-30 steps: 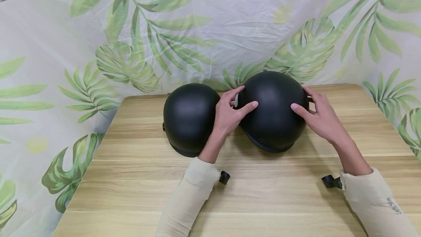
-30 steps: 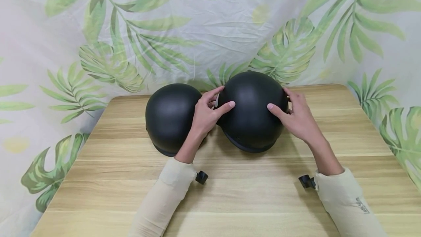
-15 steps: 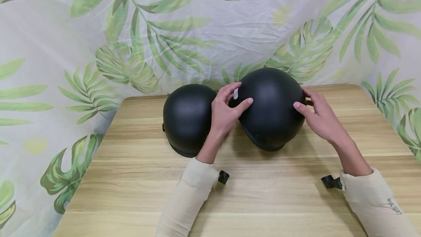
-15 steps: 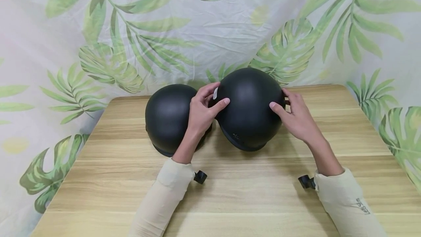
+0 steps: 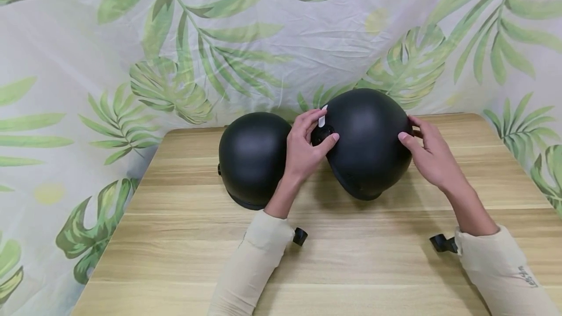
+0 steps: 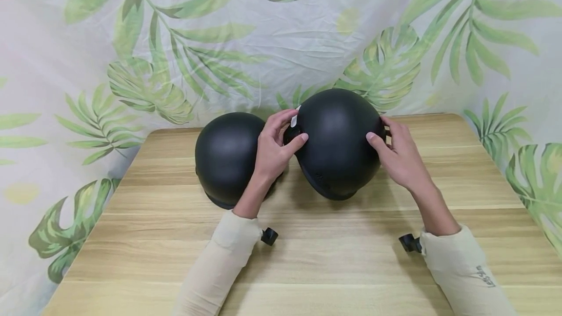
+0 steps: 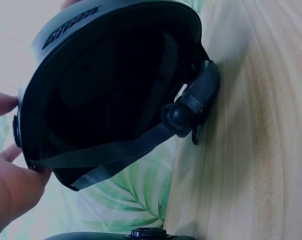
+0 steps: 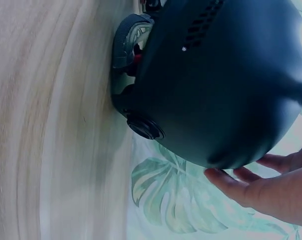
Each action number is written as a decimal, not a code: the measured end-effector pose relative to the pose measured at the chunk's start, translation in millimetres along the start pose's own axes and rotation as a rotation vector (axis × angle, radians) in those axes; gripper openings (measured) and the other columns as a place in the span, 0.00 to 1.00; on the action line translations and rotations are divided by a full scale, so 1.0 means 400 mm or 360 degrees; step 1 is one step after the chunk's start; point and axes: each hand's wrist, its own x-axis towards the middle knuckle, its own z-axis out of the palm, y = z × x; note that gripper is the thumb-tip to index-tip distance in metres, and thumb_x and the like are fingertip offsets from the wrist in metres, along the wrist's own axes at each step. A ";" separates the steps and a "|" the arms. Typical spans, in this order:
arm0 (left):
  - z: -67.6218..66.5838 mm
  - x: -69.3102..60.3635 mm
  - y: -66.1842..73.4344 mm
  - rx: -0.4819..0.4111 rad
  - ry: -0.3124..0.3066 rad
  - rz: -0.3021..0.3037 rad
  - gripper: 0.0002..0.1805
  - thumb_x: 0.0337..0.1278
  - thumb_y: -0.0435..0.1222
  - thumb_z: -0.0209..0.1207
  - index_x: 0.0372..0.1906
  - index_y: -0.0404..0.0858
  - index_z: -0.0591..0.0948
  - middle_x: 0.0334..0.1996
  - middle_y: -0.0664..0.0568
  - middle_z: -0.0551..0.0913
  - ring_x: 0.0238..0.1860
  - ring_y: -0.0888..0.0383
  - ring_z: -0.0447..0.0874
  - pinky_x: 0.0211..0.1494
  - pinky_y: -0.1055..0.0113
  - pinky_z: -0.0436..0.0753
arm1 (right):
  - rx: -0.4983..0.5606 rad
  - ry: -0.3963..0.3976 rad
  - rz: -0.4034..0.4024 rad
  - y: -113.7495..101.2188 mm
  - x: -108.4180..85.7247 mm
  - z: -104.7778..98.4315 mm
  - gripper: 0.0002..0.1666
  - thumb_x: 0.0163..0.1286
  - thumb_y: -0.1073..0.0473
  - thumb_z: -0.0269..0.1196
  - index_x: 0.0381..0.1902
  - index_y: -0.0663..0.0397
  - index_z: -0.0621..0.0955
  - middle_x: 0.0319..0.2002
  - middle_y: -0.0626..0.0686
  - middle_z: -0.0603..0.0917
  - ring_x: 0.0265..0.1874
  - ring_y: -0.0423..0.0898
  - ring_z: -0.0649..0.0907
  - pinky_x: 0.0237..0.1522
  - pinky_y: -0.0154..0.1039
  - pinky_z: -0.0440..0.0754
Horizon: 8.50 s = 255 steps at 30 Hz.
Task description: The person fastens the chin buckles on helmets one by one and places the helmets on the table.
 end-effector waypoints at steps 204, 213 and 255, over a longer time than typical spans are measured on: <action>-0.041 0.023 0.002 0.0502 -0.0843 -0.0563 0.46 0.66 0.51 0.71 0.84 0.48 0.63 0.73 0.47 0.75 0.70 0.50 0.78 0.66 0.58 0.82 | -0.0133 0.0102 0.0052 0.142 -0.034 -0.135 0.29 0.84 0.48 0.58 0.72 0.59 0.77 0.43 0.23 0.78 0.37 0.21 0.80 0.33 0.20 0.78; -0.045 0.021 0.000 0.0480 -0.0854 -0.0531 0.46 0.67 0.49 0.71 0.84 0.47 0.62 0.74 0.46 0.74 0.71 0.49 0.78 0.68 0.58 0.81 | -0.0313 0.0221 -0.0075 0.112 -0.029 -0.126 0.28 0.82 0.53 0.61 0.71 0.64 0.78 0.60 0.55 0.84 0.56 0.29 0.78 0.50 0.14 0.71; -0.047 0.029 -0.009 0.0446 -0.0867 -0.0496 0.49 0.63 0.46 0.74 0.84 0.46 0.62 0.72 0.45 0.75 0.70 0.46 0.78 0.69 0.52 0.80 | -0.0715 -0.0493 -0.0744 -0.161 0.123 0.019 0.20 0.71 0.66 0.71 0.60 0.56 0.86 0.42 0.51 0.90 0.41 0.47 0.89 0.43 0.52 0.86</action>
